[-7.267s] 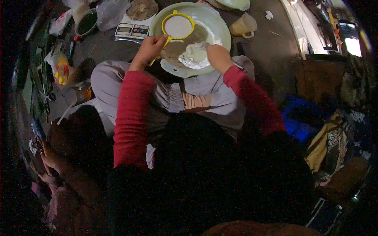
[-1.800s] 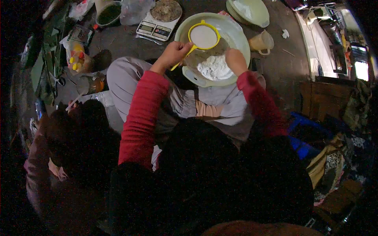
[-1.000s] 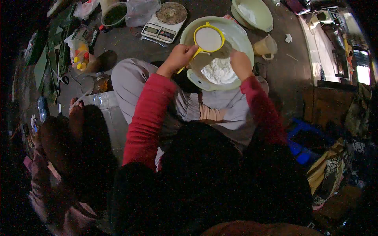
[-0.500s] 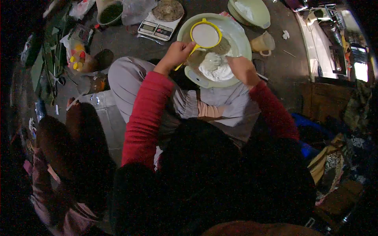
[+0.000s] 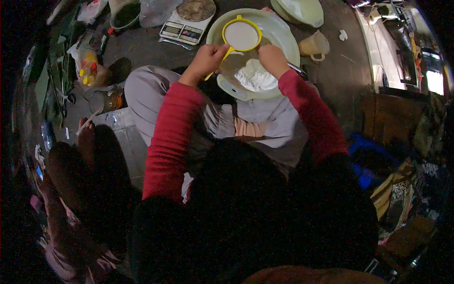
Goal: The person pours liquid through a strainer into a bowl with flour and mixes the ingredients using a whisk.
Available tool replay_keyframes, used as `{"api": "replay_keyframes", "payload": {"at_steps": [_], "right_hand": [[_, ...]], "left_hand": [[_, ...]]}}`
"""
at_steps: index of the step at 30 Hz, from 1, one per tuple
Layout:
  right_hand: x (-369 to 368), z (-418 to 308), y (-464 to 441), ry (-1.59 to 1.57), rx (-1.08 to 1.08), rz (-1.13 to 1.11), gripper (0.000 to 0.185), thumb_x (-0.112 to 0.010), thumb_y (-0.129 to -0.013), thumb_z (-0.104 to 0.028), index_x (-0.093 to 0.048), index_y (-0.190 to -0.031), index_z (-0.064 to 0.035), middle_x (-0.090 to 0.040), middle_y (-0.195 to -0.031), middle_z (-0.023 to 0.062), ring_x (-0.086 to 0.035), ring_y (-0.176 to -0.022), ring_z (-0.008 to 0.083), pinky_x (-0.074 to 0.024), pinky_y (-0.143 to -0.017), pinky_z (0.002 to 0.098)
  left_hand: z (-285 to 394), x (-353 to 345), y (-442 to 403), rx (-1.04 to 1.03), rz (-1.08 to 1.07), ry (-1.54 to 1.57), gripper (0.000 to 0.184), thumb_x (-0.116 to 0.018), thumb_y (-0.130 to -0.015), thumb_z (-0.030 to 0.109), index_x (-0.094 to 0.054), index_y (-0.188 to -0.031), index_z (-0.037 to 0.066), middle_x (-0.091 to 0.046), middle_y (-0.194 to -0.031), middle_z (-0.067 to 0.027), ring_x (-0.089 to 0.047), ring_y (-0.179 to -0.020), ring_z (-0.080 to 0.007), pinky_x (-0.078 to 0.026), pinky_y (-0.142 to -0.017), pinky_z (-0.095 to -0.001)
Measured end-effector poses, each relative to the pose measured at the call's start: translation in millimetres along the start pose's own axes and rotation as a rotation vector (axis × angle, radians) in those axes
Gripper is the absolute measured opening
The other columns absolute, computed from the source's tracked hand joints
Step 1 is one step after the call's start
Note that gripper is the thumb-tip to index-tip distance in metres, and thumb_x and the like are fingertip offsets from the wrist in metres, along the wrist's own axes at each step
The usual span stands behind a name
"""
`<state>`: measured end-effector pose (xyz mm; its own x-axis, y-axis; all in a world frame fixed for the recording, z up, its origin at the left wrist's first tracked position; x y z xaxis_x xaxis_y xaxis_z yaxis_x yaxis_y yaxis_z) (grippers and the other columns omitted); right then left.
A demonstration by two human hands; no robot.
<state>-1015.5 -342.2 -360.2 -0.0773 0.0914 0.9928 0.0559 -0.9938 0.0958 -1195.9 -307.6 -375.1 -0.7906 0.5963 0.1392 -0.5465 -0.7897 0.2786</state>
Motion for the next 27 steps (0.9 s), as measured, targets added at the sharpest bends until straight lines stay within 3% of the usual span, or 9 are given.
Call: {"api": "replay_keyframes", "payload": {"at_steps": [4,5,6,8,9,12,19,22,27], "right_hand": [[-6,-37,11,-0.135,0.159,0.039,0.018,-0.048,-0.071,-0.012,-0.061,-0.067,-0.0008,-0.059,-0.069,0.0205,-0.061,-0.065,0.0336,-0.048,-0.058,0.0441],[-12,-46,16,-0.109,0.237,0.028,0.022,-0.048,-0.071,-0.011,-0.061,-0.085,0.0004,-0.058,-0.065,0.0187,-0.06,-0.06,0.0328,-0.0472,-0.055,0.044],[-5,-50,24,-0.11,0.238,0.029,0.022,-0.048,-0.071,-0.011,-0.061,-0.085,0.0004,-0.058,-0.065,0.0187,-0.06,-0.06,0.0328,-0.0472,-0.055,0.044],[6,-61,42,-0.09,0.26,-0.093,0.04,-0.049,-0.071,-0.009,-0.051,-0.11,0.0004,-0.057,-0.061,0.0161,-0.058,-0.056,0.0316,-0.0461,-0.051,0.043],[8,-64,50,-0.043,0.34,-0.054,0.053,-0.049,-0.071,-0.008,-0.039,-0.123,0.0002,-0.057,-0.06,0.0128,-0.058,-0.053,0.03,-0.0459,-0.049,0.041],[15,-56,68,0.008,0.429,-0.104,0.045,-0.044,-0.076,-0.008,-0.043,-0.121,-0.0058,-0.058,-0.07,0.0145,-0.06,-0.062,0.0305,-0.0469,-0.054,0.0399],[39,-26,90,0.18,0.434,-0.293,0.044,-0.045,-0.075,-0.005,-0.044,-0.119,-0.0062,-0.059,-0.071,0.0117,-0.059,-0.063,0.0301,-0.0474,-0.055,0.0391],[27,-8,88,0.18,0.321,-0.324,0.043,-0.045,-0.075,-0.005,-0.044,-0.119,-0.0063,-0.059,-0.072,0.0118,-0.06,-0.065,0.0296,-0.0475,-0.055,0.0394],[16,22,76,0.172,0.077,-0.135,0.037,-0.044,-0.077,-0.006,-0.048,-0.114,-0.0055,-0.059,-0.071,0.0156,-0.06,-0.067,0.0298,-0.0477,-0.057,0.0401]], "left_hand": [[-5,1,-4,-0.057,0.0,-0.024,0.047,-0.047,-0.087,0.042,-0.057,-0.067,0.0,-0.05,-0.051,-0.003,-0.045,-0.04,-0.0097,-0.035,-0.037,-0.0258],[-5,2,-4,-0.056,0.002,-0.025,0.047,-0.047,-0.087,0.042,-0.057,-0.067,0.0,-0.05,-0.051,-0.003,-0.045,-0.04,-0.0097,-0.035,-0.037,-0.0258],[-5,2,-3,-0.055,0.005,-0.04,0.047,-0.047,-0.087,0.042,-0.057,-0.067,0.0,-0.05,-0.051,-0.0031,-0.045,-0.04,-0.0095,-0.035,-0.037,-0.0257],[-5,2,-5,-0.06,0.01,-0.056,0.048,-0.047,-0.087,0.042,-0.057,-0.067,0.0,-0.05,-0.051,-0.0031,-0.045,-0.04,-0.0094,-0.035,-0.037,-0.0256],[-5,2,-5,-0.062,0.008,-0.046,0.048,-0.047,-0.087,0.042,-0.057,-0.067,0.0,-0.05,-0.051,-0.003,-0.044,-0.04,-0.0094,-0.035,-0.037,-0.0254],[-2,3,-1,-0.058,0.021,-0.044,0.05,-0.047,-0.086,0.042,-0.056,-0.063,-0.002,-0.049,-0.048,-0.0047,-0.045,-0.038,-0.0113,-0.037,-0.038,-0.0273],[-5,0,-3,-0.082,-0.009,0.029,0.051,-0.047,-0.086,0.042,-0.058,-0.064,-0.003,-0.048,-0.045,-0.0058,-0.045,-0.036,-0.0119,-0.039,-0.038,-0.0279],[-7,0,-6,-0.111,-0.019,-0.015,0.05,-0.047,-0.086,0.041,-0.059,-0.065,-0.002,-0.049,-0.044,-0.0057,-0.045,-0.036,-0.0118,-0.039,-0.039,-0.028],[-2,-1,-2,-0.081,-0.03,-0.031,0.05,-0.047,-0.086,0.041,-0.059,-0.062,-0.001,-0.049,-0.044,-0.0062,-0.047,-0.037,-0.0127,-0.039,-0.039,-0.0288]]}}
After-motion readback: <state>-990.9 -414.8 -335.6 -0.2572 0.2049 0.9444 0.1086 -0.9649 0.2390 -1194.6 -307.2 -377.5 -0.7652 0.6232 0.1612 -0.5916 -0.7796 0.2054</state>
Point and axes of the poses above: each hand's wrist, its own y-axis away from the middle knuckle, its own x-axis out of the back of the hand, z = x × y, the point moved 7 cm from there along -y, towards the middle knuckle
